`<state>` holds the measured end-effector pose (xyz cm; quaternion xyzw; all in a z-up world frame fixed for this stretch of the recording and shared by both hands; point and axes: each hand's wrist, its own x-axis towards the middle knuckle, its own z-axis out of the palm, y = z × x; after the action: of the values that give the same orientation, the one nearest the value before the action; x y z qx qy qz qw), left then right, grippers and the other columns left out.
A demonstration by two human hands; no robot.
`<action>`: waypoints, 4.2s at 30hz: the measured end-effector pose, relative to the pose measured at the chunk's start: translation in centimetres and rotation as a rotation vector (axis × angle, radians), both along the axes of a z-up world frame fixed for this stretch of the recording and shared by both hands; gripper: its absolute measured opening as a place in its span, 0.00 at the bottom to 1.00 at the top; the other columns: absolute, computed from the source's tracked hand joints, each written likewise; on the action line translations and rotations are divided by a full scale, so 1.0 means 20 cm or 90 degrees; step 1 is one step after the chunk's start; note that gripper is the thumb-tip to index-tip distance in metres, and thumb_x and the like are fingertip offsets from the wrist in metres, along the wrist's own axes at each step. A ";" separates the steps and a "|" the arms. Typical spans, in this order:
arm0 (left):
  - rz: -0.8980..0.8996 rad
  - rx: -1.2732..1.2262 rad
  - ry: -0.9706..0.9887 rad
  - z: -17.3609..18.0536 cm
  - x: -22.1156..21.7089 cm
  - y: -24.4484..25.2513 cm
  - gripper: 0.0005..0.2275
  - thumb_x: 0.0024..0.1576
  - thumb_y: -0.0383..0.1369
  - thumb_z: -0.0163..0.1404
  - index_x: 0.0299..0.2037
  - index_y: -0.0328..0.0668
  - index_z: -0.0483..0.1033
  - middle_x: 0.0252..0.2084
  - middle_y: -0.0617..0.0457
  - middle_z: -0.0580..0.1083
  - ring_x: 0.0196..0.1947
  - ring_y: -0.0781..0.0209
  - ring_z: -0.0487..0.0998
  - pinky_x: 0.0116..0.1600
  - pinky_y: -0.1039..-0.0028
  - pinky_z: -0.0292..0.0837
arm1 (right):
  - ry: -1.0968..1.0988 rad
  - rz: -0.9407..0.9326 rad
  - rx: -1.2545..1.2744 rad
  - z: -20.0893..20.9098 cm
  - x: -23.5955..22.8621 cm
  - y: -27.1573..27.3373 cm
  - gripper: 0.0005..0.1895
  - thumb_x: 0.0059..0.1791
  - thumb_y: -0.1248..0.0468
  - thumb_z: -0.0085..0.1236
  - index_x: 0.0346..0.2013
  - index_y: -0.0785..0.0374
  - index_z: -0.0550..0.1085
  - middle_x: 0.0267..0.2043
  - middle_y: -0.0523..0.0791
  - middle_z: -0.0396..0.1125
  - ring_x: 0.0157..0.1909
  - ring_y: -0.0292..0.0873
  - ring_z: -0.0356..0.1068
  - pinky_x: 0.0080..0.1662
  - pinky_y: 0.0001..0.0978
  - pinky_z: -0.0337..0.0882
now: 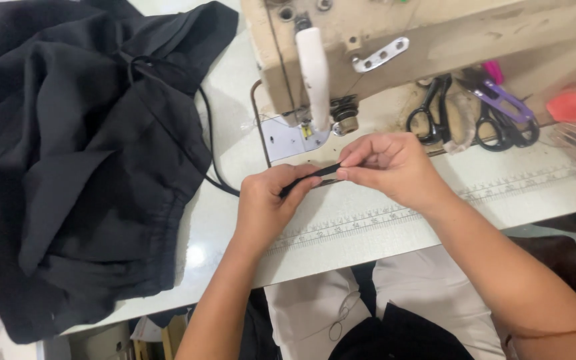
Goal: Measuring and cutting multiple black fabric strips to a specific length using scissors and a ruler on a sewing machine table.
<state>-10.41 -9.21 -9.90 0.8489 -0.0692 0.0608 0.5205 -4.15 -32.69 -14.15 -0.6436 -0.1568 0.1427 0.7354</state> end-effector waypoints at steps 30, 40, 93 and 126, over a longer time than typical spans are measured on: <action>0.063 -0.405 0.351 -0.01 0.03 0.02 0.10 0.59 0.33 0.59 0.45 0.36 0.87 0.26 0.54 0.80 0.19 0.76 0.55 0.28 0.84 0.55 | 0.256 -0.037 -0.292 -0.06 -0.75 -0.53 0.15 0.38 0.70 0.81 0.38 0.67 0.88 0.26 0.43 0.77 0.25 0.37 0.70 0.30 0.28 0.73; 0.026 -0.436 0.298 -0.04 -0.01 0.00 0.07 0.58 0.32 0.62 0.41 0.38 0.87 0.29 0.53 0.83 0.38 0.72 0.78 0.55 0.78 0.74 | 0.227 0.163 -0.220 0.10 -0.75 -0.32 0.28 0.41 0.42 0.76 0.35 0.60 0.73 0.31 0.43 0.70 0.31 0.36 0.70 0.37 0.27 0.76; -0.059 -0.152 0.197 0.03 -0.12 0.02 0.03 0.54 0.30 0.66 0.37 0.45 0.86 0.36 0.57 0.83 0.37 0.69 0.81 0.46 0.80 0.77 | -0.228 0.160 -0.403 0.30 -0.18 -0.01 0.16 0.52 0.55 0.59 0.51 0.54 0.84 0.49 0.42 0.82 0.48 0.40 0.81 0.51 0.30 0.75; -0.087 0.212 0.235 0.11 -0.28 0.19 0.06 0.57 0.36 0.59 0.41 0.55 0.88 0.36 0.62 0.83 0.32 0.61 0.82 0.39 0.70 0.71 | -0.107 0.309 -0.628 0.26 -0.10 0.00 0.06 0.47 0.55 0.68 0.34 0.46 0.89 0.29 0.33 0.78 0.30 0.33 0.75 0.38 0.30 0.71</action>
<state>-15.96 -5.36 -7.68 0.9130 -0.0393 -0.1426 0.3802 -6.14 -32.70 -8.96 -0.8661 -0.2736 0.3126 0.2781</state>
